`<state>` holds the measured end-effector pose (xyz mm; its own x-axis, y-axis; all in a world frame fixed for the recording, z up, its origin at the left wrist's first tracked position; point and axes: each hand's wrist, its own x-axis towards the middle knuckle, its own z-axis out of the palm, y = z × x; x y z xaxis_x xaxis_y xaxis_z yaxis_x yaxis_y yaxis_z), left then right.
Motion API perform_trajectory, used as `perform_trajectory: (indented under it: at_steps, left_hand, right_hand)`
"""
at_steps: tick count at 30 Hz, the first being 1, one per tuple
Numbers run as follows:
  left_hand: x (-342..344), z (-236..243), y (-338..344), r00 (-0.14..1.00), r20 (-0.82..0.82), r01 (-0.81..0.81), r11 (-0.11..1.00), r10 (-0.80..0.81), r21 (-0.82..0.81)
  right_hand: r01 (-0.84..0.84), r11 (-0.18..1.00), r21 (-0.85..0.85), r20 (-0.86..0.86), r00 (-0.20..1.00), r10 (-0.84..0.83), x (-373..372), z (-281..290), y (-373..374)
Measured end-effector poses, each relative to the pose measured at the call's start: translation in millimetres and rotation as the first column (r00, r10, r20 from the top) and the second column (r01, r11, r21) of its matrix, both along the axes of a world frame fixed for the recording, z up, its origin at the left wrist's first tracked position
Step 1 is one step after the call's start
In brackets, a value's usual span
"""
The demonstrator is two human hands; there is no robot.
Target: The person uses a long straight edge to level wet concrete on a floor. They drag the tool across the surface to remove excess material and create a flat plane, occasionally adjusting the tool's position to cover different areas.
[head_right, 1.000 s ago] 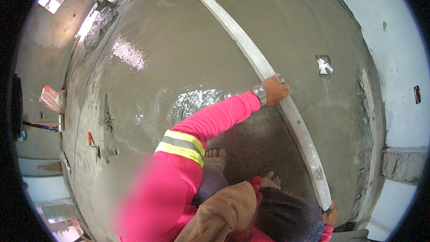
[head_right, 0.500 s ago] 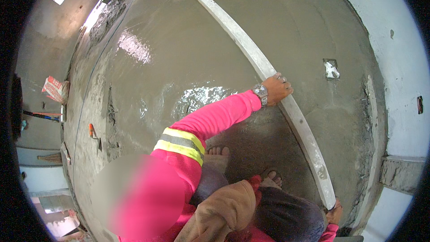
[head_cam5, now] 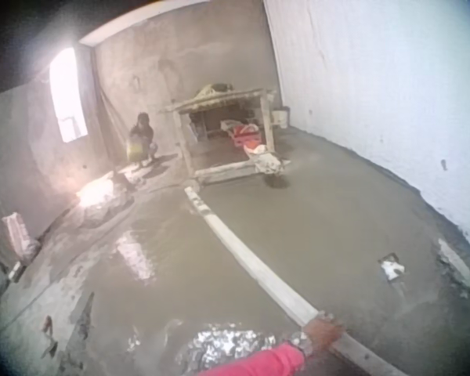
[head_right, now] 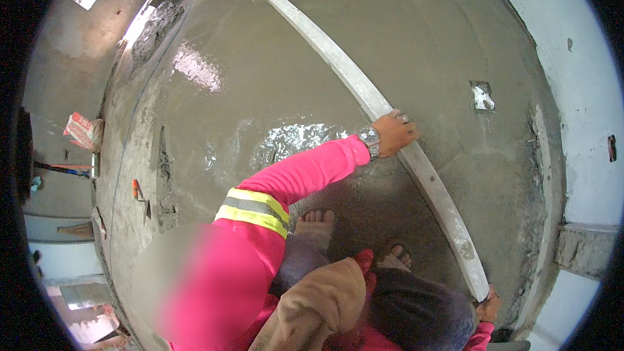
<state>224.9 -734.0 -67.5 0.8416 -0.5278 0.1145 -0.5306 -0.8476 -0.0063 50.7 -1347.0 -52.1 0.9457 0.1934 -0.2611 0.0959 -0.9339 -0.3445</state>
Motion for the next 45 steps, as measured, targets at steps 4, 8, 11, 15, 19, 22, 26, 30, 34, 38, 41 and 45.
perform_trajectory:
  at_steps: [4, 8, 11, 15, 19, 22, 26, 30, 34, 38, 41, 45]
  left_hand:
    - [0, 7, 6, 0.997, -0.07, -0.011, 0.999, 0.015, 0.047]
    - [4, 13, 2, 1.0, -0.024, -0.007, 0.998, 0.009, 0.067]
    - [9, 17, 4, 0.999, -0.05, -0.009, 0.998, 0.012, 0.061]
    - [9, 8, 8, 0.999, -0.027, -0.02, 1.0, 0.021, 0.011]
    - [10, -1, 14, 0.999, 0.025, -0.033, 0.999, 0.033, -0.005]
    - [11, 4, 17, 0.999, 0.007, -0.049, 0.999, 0.049, 0.019]
    - [15, 9, 25, 0.998, -0.028, -0.061, 0.998, 0.062, 0.032]
    - [23, -2, 50, 0.991, 0.038, -0.13, 0.992, 0.13, 0.005]
    - [35, -12, 83, 0.972, 0.058, -0.225, 0.974, 0.226, -0.01]
    - [39, -19, 113, 0.952, 0.098, -0.291, 0.957, 0.29, -0.004]
    - [39, -15, 125, 0.945, 0.06, -0.322, 0.947, 0.321, 0.008]
    - [41, -12, 138, 0.936, 0.019, -0.351, 0.936, 0.351, 0.033]
  right_hand:
    - [0.08, 0.997, -0.017, -0.022, 0.997, -0.08, 2, 0, 8]
    - [0.112, 0.993, -0.029, -0.005, 0.994, -0.112, -6, -8, 2]
    - [0.151, 0.987, -0.057, 0.02, 0.989, -0.15, -8, 1, 22]
    - [0.256, 0.966, 0.039, -0.016, 0.967, -0.256, -5, 3, 32]
    - [0.08, 0.994, -0.075, 0.057, 0.995, -0.076, 5, 7, 31]
    - [0.064, 0.988, -0.144, 0.038, 0.998, -0.059, 9, 11, 37]
    - [0.091, 0.994, -0.065, 0.099, 0.991, -0.084, 11, -6, 36]
    - [0.035, 0.998, -0.061, 0.12, 0.992, -0.027, 25, -13, 53]
    - [-0.026, 0.999, 0.02, 0.007, 1.0, 0.026, 48, -3, 101]
    - [-0.065, 0.998, -0.006, -0.024, 0.998, 0.065, 64, -17, 129]
    - [-0.092, 0.996, -0.022, -0.048, 0.995, 0.091, 69, -10, 150]
    - [-0.153, 0.984, -0.09, -0.054, 0.987, 0.149, 77, -13, 154]
